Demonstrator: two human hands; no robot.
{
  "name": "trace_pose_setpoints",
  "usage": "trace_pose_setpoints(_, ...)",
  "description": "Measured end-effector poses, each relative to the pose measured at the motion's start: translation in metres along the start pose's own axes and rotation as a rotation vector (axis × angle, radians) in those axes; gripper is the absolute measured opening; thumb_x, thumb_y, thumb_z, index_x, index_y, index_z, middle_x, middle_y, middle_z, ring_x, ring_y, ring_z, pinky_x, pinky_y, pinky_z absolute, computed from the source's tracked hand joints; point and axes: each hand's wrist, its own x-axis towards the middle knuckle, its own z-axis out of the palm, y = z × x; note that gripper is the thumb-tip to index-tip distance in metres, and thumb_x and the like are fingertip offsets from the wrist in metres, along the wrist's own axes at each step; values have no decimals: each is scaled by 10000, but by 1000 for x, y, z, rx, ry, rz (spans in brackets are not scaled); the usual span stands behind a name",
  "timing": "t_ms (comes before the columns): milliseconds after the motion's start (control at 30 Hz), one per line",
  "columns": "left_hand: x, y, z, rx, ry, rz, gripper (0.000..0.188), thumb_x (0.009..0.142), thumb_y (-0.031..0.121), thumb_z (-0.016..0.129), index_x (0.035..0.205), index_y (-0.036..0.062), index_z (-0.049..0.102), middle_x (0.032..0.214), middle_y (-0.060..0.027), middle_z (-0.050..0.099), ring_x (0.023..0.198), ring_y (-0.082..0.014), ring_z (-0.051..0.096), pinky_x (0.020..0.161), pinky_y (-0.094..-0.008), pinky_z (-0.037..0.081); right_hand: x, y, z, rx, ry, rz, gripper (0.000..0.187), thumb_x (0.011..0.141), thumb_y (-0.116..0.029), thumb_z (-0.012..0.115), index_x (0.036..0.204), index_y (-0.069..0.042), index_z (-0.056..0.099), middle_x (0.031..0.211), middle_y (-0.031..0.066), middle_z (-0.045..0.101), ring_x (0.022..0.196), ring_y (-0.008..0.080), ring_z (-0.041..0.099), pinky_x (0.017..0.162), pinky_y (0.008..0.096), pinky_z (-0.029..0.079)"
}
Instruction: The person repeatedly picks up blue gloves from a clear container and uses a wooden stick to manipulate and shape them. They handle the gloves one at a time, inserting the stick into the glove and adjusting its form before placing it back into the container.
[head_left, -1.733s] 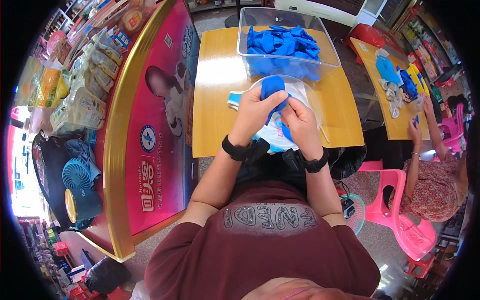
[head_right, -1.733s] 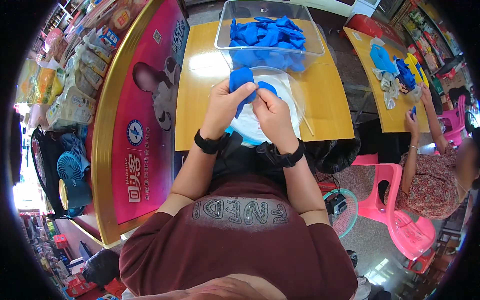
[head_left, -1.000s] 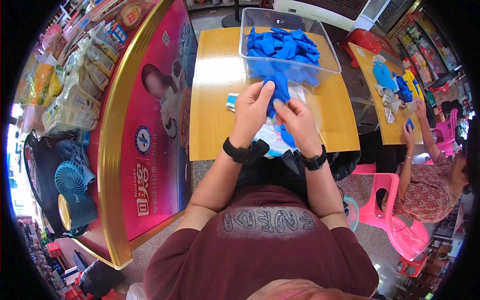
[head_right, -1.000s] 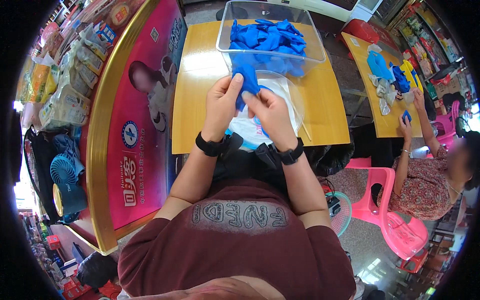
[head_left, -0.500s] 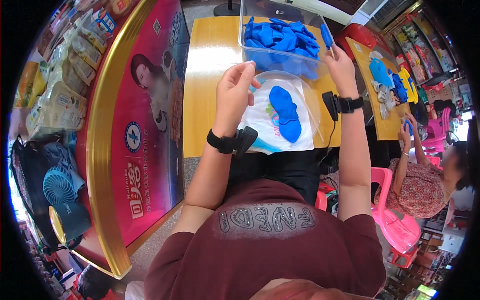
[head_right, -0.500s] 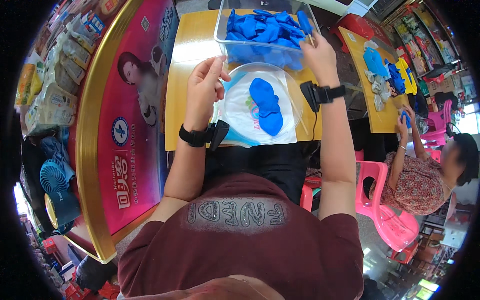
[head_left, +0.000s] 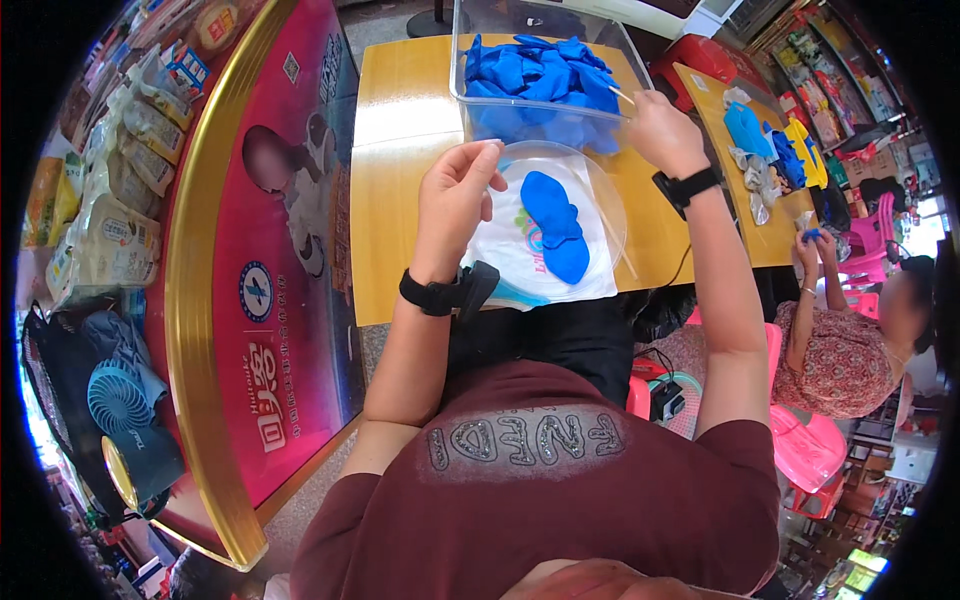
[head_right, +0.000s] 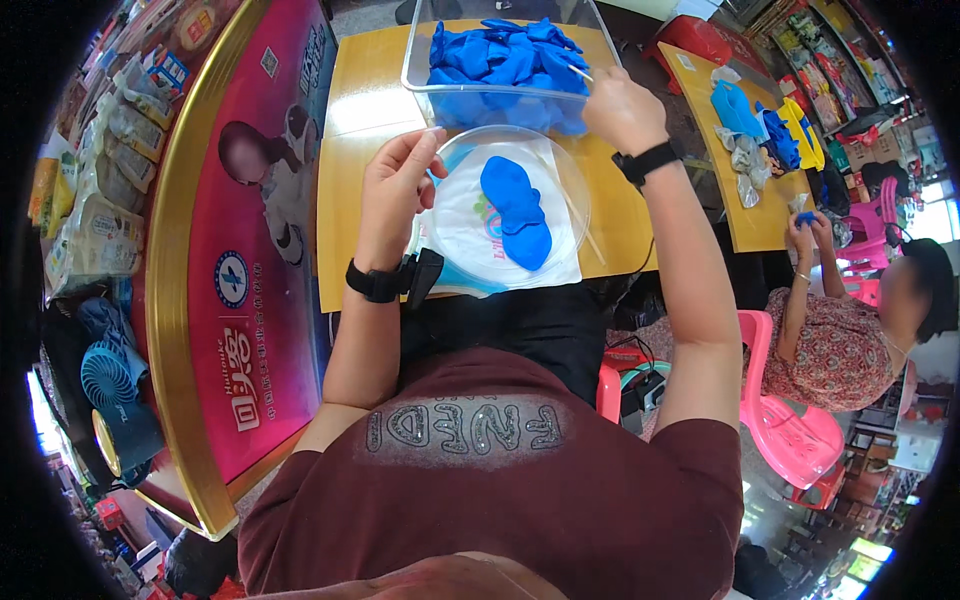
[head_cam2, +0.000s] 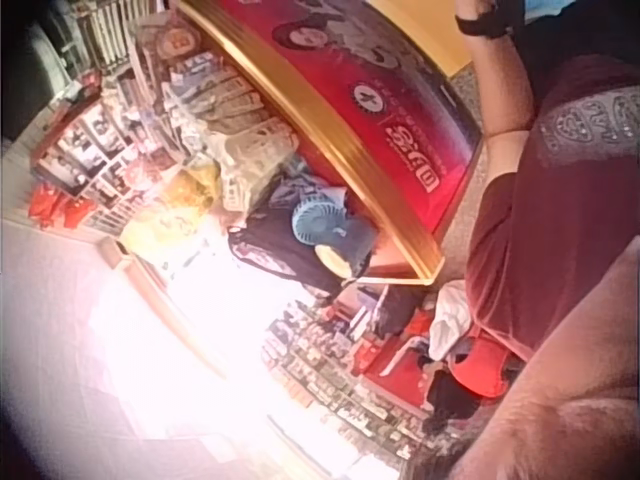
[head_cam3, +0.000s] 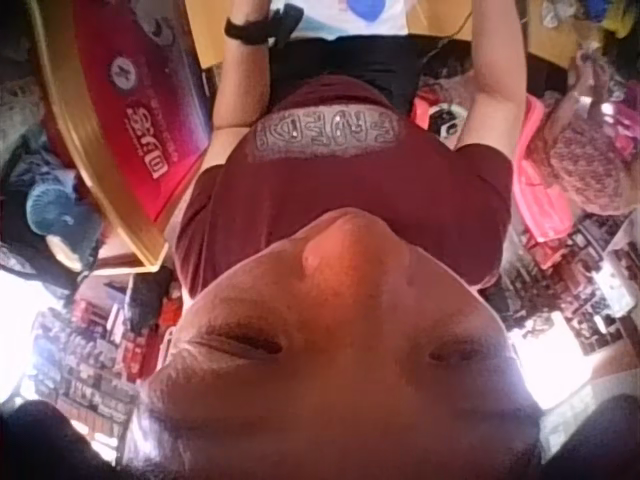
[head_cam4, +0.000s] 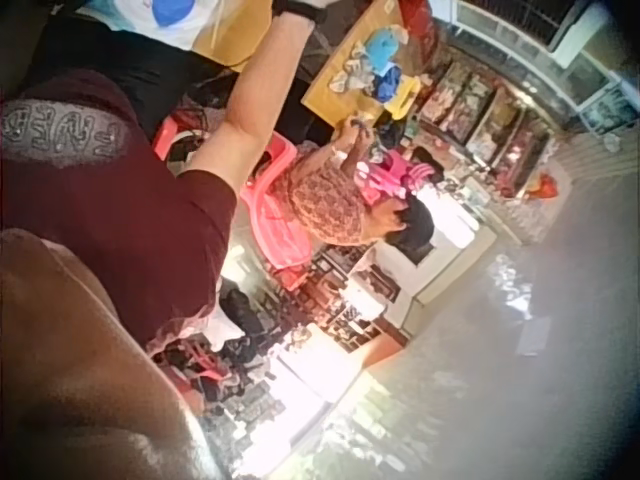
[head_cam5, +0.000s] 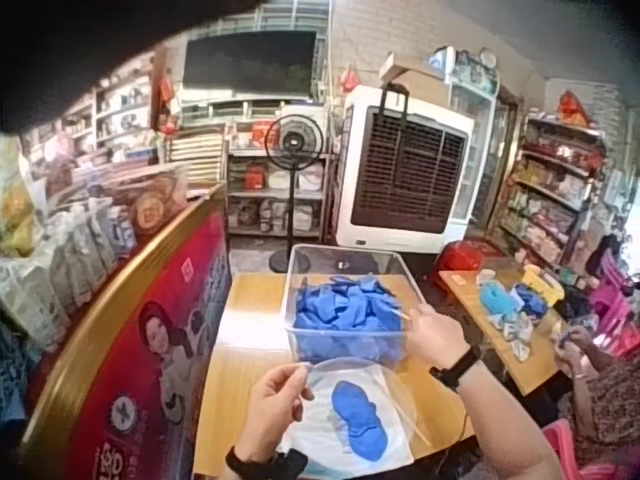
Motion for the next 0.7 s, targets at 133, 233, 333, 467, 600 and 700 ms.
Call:
trace_pose_setpoints(133,2,0,-1,-23,-7,0,262,928,297,628,1018,55,666,705,3,588,479,-25,442,434,-166,302,-38,10,-25,-166,-92,-9,339,823,-76,483,1137,-1,585,1222,172,574,999,368,615,843,449,507)
trace_pose_setpoints(233,3,-2,0,-43,-15,-7,246,925,289,633,1000,58,670,703,5,587,484,-22,441,436,-166,298,-61,39,-31,-164,104,-92,254,825,-116,514,1036,-31,626,1162,149,600,951,370,637,800,461,523)
trace_pose_setpoints(333,1,2,-2,-31,-7,-15,235,920,285,640,986,62,671,702,6,586,485,-22,443,436,-168,297,-73,27,-41,11,128,-94,228,830,-141,538,981,-36,673,1095,161,640,939,342,640,791,448,522)
trace_pose_setpoints(467,0,1,3,-30,-28,-26,222,914,271,649,984,62,671,700,8,585,483,-24,443,436,-171,299,-76,-13,-6,334,-167,-140,216,832,-225,583,896,-49,691,846,212,655,825,388,640,755,462,511)
trace_pose_setpoints(600,0,1,-2,-71,-52,31,190,903,236,663,976,60,670,700,8,590,488,-27,448,438,-172,302,-60,-60,49,254,-373,-60,348,816,-345,659,883,-6,693,925,229,669,891,363,653,777,443,507)
trace_pose_setpoints(700,2,1,-8,-69,-48,60,176,897,213,671,979,56,668,710,3,602,491,-30,452,440,-174,308,-46,-67,69,278,-426,-60,370,782,-365,716,856,-5,674,925,226,662,885,337,649,765,419,496)
